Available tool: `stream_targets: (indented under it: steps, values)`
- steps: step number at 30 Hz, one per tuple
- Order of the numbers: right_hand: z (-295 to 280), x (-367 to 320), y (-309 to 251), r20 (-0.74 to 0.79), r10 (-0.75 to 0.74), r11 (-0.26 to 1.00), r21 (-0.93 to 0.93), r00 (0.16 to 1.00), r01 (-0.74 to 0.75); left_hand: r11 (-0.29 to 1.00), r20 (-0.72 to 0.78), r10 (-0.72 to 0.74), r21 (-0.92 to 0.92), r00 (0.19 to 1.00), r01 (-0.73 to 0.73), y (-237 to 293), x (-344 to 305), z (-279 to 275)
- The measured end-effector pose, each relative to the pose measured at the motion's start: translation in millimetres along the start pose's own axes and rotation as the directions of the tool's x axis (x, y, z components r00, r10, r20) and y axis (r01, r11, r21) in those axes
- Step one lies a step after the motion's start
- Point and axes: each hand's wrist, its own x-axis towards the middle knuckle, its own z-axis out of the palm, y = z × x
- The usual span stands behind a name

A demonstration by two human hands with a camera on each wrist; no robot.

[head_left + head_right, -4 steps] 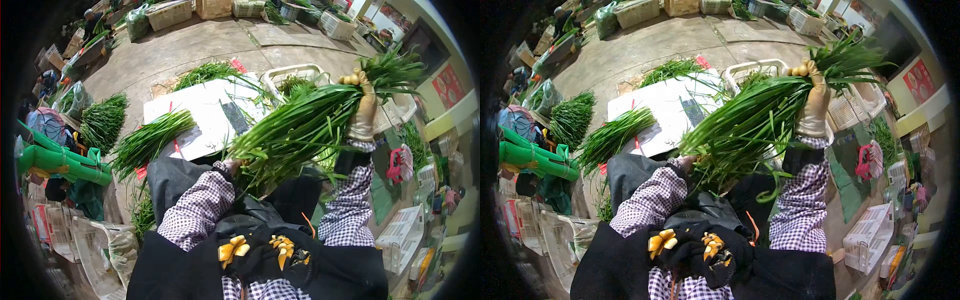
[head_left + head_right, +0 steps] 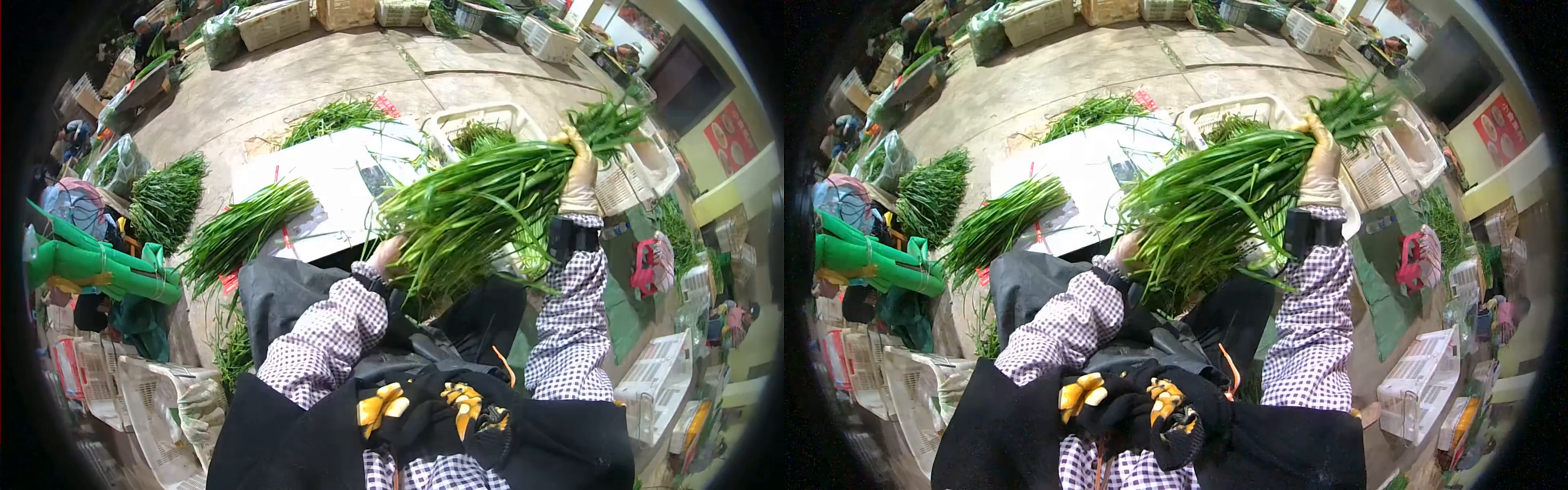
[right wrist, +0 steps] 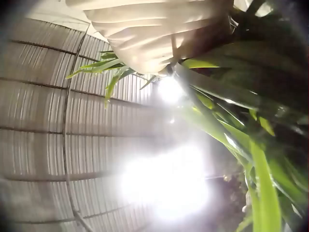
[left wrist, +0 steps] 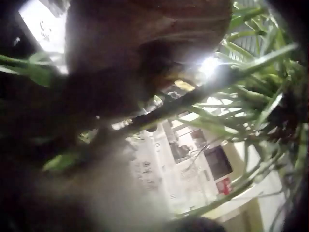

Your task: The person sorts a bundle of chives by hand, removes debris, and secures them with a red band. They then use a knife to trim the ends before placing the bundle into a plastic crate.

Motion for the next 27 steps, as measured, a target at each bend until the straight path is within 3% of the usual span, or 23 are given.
stream_targets:
  steps: [1, 2, 3, 5, 6, 7, 9, 10, 11, 13, 15, 16, 17, 19, 20, 21, 22, 23, 25, 27]
  values:
    - [-4.7, 5.4, 2.3, -0.037, 0.001, 1.000, 0.010, 0.999, -0.001, 0.827, 0.087, 0.213, 0.514, 0.973, -0.227, 20.7, -3.3, -10.3]
    - [-4.5, 13.5, -20.0, 0.048, 0.014, 0.997, 0.081, 0.999, -0.018, 0.892, 0.142, 0.341, 0.263, 0.929, -0.367, -10.3, 23.0, -1.6]
    - [-15.6, 19.8, -17.1, 0.035, 0.033, 0.990, 0.134, 0.999, -0.037, 0.878, 0.158, 0.051, -0.478, 0.986, 0.032, -31.7, 35.5, 4.5]
    - [-22.7, 17.3, -11.8, 0.009, 0.017, 0.982, 0.186, 1.000, -0.019, 0.862, 0.216, -0.031, -0.489, 0.976, 0.136, -51.9, 29.1, -6.5]
    - [-26.5, 15.4, -11.7, 0.043, 0.039, 0.979, 0.198, 0.998, -0.047, 0.770, 0.159, -0.102, -0.613, 0.982, 0.179, -20.2, 16.7, 1.5]
    - [-33.8, 23.4, -8.1, 0.070, 0.005, 0.968, 0.248, 0.998, -0.023, 0.770, 0.159, -0.100, -0.613, 0.982, 0.177, 12.0, 9.7, 2.8]
    - [-23.6, 15.2, -15.9, 0.111, 0.015, 0.954, 0.296, 0.994, -0.047, 0.518, 0.297, -0.131, -0.793, 0.946, 0.321, 50.9, 4.6, 4.2]
    - [-17.3, 11.1, -16.8, 0.109, 0.018, 0.953, 0.298, 0.994, -0.050, 0.534, 0.308, -0.040, -0.797, 0.951, 0.281, 35.6, 11.7, 2.8]
    - [-12.3, 8.4, -17.8, 0.154, 0.028, 0.935, 0.345, 0.988, -0.081, 0.566, 0.328, -0.050, -0.769, 0.943, 0.297, 25.1, 18.1, -2.0]
    - [2.2, 0.4, -21.7, 0.200, 0.036, 0.914, 0.389, 0.979, -0.113, 0.807, 0.272, -0.125, -0.531, 0.954, 0.257, 12.7, 32.7, 1.5]
    - [24.4, -16.9, -25.6, 0.113, -0.062, 0.982, 0.186, 0.992, 0.040, 0.755, 0.337, -0.154, -0.566, 0.929, 0.331, 28.8, 31.4, 14.2]
    - [41.0, -32.1, -28.6, 0.084, -0.053, 0.988, 0.148, 0.995, 0.040, 0.794, 0.245, -0.187, -0.533, 0.951, 0.293, 24.9, 35.3, 21.1]
    - [54.1, -43.8, -28.3, 0.181, -0.074, 0.981, 0.192, 0.981, 0.039, 0.831, 0.150, -0.208, -0.494, 0.967, 0.256, 19.4, 40.9, 27.4]
    - [59.3, -49.7, -19.7, 0.178, -0.060, 0.998, 0.018, 0.982, 0.058, 0.900, -0.048, -0.227, -0.392, 0.973, 0.191, 9.6, 53.6, 36.4]
    - [67.6, -60.3, -19.9, 0.207, -0.003, 0.995, 0.096, 0.978, -0.017, 0.927, -0.148, -0.228, -0.336, 0.962, 0.168, 4.3, 58.1, 40.8]
    - [74.4, -72.4, -24.7, 0.170, -0.051, 0.976, -0.203, 0.984, 0.085, 0.949, -0.247, -0.220, -0.277, 0.944, 0.149, 8.8, 60.0, 44.3]
    - [76.2, -77.2, -21.4, 0.224, -0.037, 0.985, -0.154, 0.974, 0.073, 0.785, -0.191, -0.228, -0.616, 0.955, 0.064, 13.5, 61.2, 45.7]
    - [77.1, -81.4, -17.5, 0.276, -0.022, 0.993, -0.104, 0.961, 0.052, 0.501, -0.137, -0.218, -0.865, 0.966, -0.010, 25.0, 59.1, 44.8]
    - [77.4, -85.4, -12.5, 0.320, -0.058, 0.984, -0.142, 0.946, 0.108, 0.507, -0.117, -0.184, -0.862, 0.976, -0.008, -15.0, 76.5, 38.6]
    - [78.3, -84.7, -10.5, 0.391, -0.068, 0.997, 0.003, 0.918, 0.072, 0.428, -0.156, -0.173, -0.901, 0.972, -0.068, 12.1, 75.6, 46.0]
